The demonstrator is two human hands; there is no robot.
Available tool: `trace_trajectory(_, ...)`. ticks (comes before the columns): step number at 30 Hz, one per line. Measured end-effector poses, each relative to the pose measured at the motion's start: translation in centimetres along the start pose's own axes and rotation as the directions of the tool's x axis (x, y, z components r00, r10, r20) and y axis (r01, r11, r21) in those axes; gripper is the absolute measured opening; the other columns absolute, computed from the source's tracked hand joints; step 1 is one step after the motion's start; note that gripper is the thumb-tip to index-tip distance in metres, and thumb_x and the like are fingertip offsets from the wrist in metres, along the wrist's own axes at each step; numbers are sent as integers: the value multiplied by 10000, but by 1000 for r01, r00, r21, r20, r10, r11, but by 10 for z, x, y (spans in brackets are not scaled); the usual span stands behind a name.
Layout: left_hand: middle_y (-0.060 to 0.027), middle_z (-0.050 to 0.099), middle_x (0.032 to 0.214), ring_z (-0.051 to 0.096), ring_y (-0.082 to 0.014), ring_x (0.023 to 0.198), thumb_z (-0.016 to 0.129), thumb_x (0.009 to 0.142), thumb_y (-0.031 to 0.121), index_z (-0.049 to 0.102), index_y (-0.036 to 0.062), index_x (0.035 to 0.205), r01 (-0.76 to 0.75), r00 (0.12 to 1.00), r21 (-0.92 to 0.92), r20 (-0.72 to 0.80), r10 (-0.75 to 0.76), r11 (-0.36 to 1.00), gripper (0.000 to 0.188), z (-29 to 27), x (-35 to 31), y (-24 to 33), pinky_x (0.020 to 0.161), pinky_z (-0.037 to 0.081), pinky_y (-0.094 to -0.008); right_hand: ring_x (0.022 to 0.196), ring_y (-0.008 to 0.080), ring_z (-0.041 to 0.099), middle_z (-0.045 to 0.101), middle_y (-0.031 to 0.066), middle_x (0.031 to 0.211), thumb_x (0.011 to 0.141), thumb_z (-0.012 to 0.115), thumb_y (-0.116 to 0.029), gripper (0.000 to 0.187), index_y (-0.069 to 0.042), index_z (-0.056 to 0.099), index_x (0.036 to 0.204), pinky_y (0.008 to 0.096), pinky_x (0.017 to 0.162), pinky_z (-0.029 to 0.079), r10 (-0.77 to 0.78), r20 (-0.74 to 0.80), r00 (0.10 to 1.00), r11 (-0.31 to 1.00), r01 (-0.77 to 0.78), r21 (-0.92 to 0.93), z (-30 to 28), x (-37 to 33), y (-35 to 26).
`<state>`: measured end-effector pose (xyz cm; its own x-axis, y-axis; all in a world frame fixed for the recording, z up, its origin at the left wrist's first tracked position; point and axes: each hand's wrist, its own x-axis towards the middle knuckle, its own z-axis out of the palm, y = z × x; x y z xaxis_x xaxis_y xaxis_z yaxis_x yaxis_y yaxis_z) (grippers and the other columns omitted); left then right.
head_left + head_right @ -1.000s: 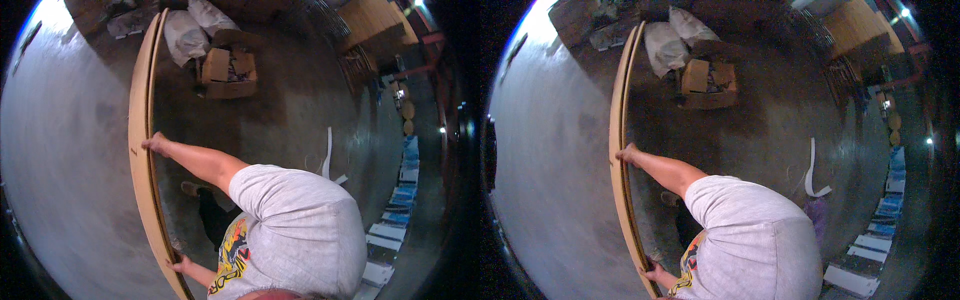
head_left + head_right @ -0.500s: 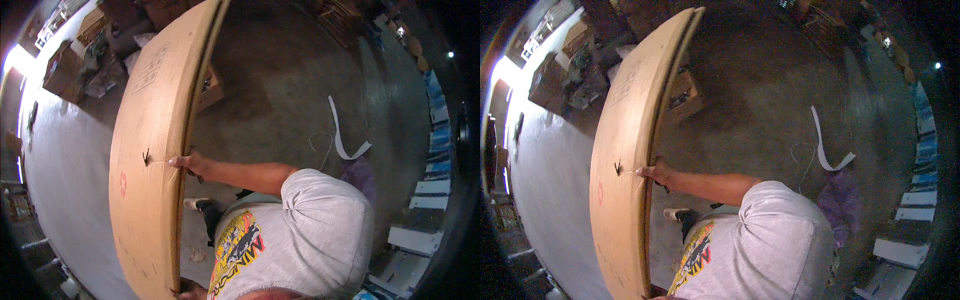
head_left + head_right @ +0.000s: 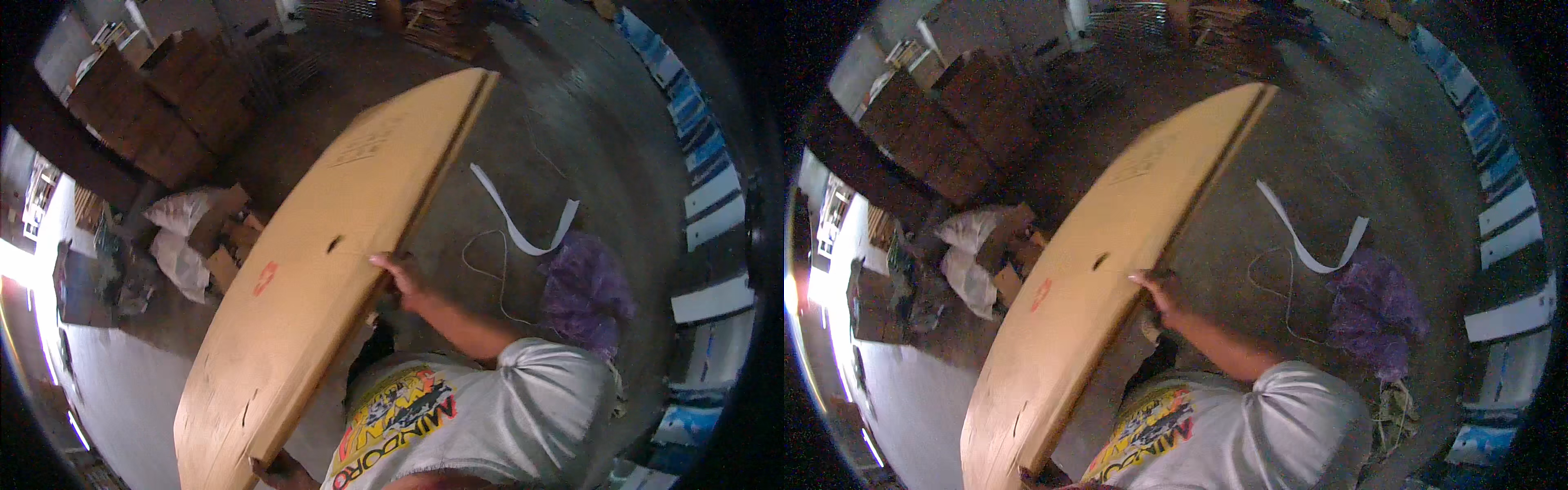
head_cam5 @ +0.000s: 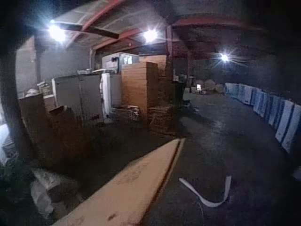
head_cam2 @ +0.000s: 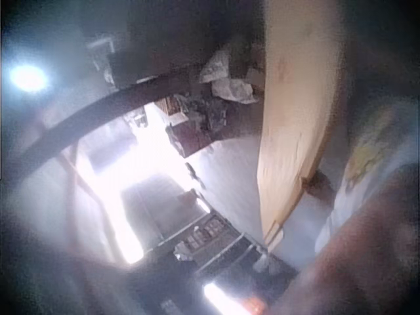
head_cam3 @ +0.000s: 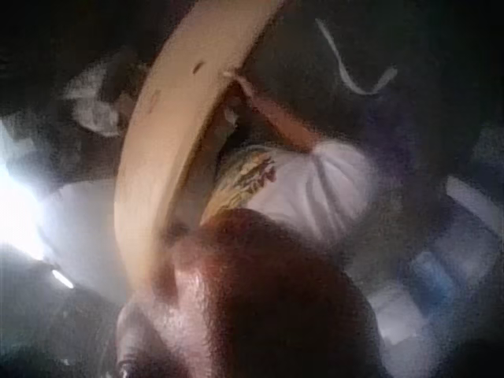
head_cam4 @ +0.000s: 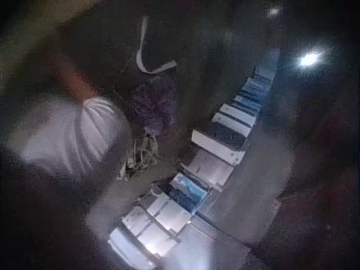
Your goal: The person repeatedly picks up flattened cardboard pieces from the floor, folds them, and stacks them into a growing pile. The person handles the cardboard by hand without using any tools.
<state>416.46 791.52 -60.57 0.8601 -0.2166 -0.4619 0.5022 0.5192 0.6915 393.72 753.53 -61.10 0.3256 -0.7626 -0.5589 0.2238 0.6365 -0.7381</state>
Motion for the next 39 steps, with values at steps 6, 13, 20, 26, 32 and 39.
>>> trace_trajectory(6,-105,524,1226,512,-241,1131,597,830,343,515,59,1209,127,882,302,402,-247,945,480,79,109,35,889,479,-376,917,183,510,567,35,1057,671,715,-441,567,-157,567,1140,329,739,402,-23,-492,871,977,125,176,20,-44,13)
trace_trajectory(13,-73,575,1140,576,-233,1017,596,830,323,522,71,1172,297,774,559,334,-538,774,431,110,174,91,835,513,-392,1028,242,523,564,87,1166,768,632,-420,547,-107,526,1205,380,843,432,-131,-655,744,929,323,181,42,-153,114)
trace_trajectory(20,-56,578,1059,591,-214,976,597,812,256,511,87,1142,347,768,662,205,-607,664,381,89,197,86,741,543,-373,891,207,571,578,55,1039,785,645,-328,394,-117,554,1105,334,705,489,-13,-781,624,804,471,363,42,-212,172)
trace_trajectory(26,-48,556,1007,581,-181,850,607,802,233,505,85,1095,476,635,665,192,-748,575,344,60,187,118,638,526,-327,892,233,589,574,70,1070,794,636,-318,391,-106,548,1110,354,678,521,-118,-623,773,762,473,442,35,-258,231)
trace_trajectory(32,-62,559,943,571,-181,835,635,796,244,507,78,1048,345,795,633,196,-575,693,328,-49,182,206,606,511,-336,961,238,569,573,77,1068,827,590,-323,369,-101,542,1119,398,805,478,139,-690,711,745,383,546,97,-333,313)
trace_trajectory(39,-65,573,990,587,-212,893,645,802,225,529,75,1099,375,850,523,136,-509,765,353,-87,244,212,705,521,-376,766,169,562,579,22,990,788,662,-363,402,-154,553,1113,313,565,475,66,-654,754,956,139,257,120,-286,300)
